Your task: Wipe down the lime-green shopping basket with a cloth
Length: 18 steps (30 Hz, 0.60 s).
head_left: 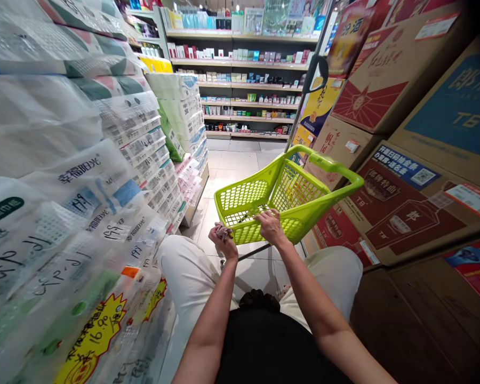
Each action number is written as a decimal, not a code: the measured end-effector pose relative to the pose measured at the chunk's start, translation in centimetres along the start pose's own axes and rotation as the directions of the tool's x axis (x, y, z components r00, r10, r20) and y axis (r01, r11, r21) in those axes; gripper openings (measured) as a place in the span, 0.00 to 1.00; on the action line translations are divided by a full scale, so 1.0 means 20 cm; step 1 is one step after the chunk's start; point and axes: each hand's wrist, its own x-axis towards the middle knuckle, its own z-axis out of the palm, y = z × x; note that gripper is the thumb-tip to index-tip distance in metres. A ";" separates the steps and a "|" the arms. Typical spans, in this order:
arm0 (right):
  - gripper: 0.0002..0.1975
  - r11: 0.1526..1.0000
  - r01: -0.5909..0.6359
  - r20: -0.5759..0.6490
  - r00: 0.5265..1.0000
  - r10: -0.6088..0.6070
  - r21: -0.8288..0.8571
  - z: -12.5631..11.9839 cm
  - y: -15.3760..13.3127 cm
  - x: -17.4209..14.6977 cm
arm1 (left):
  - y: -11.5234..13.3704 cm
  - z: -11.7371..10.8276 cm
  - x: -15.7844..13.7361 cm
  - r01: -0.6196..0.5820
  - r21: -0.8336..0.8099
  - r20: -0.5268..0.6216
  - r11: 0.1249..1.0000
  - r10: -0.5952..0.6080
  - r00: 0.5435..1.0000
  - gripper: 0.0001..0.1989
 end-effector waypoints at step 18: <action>0.21 0.997 0.005 -0.042 0.999 -0.002 0.080 0.04 -0.06 -0.06 | 0.28 -0.03 0.34 -0.051 0.346 0.370 0.937 -0.086 0.925 0.11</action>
